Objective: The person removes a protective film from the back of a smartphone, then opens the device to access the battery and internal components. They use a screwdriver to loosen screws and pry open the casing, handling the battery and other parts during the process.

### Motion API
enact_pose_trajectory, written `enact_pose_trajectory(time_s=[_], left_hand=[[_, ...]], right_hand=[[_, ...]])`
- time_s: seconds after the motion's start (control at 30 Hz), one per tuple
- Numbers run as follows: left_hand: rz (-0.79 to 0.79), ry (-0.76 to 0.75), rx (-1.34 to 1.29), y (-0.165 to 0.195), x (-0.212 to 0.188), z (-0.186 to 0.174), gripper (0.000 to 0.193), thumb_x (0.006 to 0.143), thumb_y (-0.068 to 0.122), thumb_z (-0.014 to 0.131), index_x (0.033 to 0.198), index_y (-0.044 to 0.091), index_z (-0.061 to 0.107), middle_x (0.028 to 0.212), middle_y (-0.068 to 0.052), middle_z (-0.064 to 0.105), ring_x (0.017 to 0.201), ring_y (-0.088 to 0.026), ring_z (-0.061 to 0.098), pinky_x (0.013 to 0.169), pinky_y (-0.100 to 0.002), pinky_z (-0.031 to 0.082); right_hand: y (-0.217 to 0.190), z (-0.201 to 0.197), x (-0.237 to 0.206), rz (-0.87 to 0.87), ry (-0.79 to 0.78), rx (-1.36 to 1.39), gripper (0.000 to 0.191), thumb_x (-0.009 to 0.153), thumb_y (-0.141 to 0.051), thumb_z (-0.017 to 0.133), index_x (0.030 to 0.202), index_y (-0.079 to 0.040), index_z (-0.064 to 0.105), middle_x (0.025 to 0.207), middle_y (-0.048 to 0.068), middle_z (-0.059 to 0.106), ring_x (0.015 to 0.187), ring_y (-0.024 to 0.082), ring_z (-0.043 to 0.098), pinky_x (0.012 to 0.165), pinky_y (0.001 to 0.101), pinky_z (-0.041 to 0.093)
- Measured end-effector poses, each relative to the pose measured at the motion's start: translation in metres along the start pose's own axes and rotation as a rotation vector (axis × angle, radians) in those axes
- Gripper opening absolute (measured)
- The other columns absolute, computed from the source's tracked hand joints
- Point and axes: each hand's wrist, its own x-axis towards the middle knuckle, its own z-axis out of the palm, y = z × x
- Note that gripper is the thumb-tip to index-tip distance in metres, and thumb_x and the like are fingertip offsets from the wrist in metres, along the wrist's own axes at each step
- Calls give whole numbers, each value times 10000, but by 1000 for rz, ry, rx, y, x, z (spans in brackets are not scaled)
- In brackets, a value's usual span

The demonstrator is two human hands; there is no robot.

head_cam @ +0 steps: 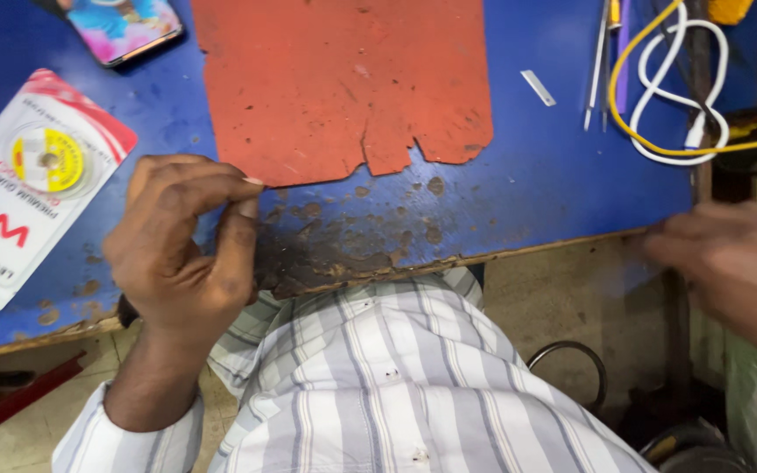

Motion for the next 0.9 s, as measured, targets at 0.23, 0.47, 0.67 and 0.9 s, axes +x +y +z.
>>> enact_pose_trajectory(time_s=[0.23, 0.47, 0.67, 0.9], left_hand=[[116, -44, -15, 16, 14, 19, 196, 918, -155, 718, 1011, 8, 661, 945, -101, 698, 874, -234, 672, 798, -327, 511], [40, 19, 350, -16, 30, -37, 101, 1006, -83, 719, 1069, -22, 667, 1022, -141, 693, 928, -295, 678, 817, -371, 519], [-26, -23, 661, -72, 76, -28, 323, 989, 144, 792, 1161, -33, 585, 1067, -197, 657, 1020, -389, 649, 862, -483, 541], [-8, 25, 770, -113, 125, -12, 338, 953, 183, 737, 1168, -38, 599, 1070, -271, 657, 937, -445, 646, 766, -506, 548]], right_hand=[[-41, -24, 65, -183, 599, 359, 299, 821, 52, 640, 1082, -70, 718, 1103, 77, 717, 971, 296, 669, 783, 414, 551], [29, 52, 30, -169, 7, 176, 452, 646, -76, 672, 1082, -180, 733, 1025, 14, 698, 1028, 255, 684, 974, 418, 528], [113, 171, -27, 225, -317, 287, 425, 729, -28, 656, 1118, -166, 757, 1045, 40, 783, 986, 184, 743, 968, 356, 567], [93, 185, -18, 409, -381, 178, 393, 834, -174, 747, 1226, -205, 757, 1177, 36, 795, 1090, 161, 733, 955, 311, 583]])
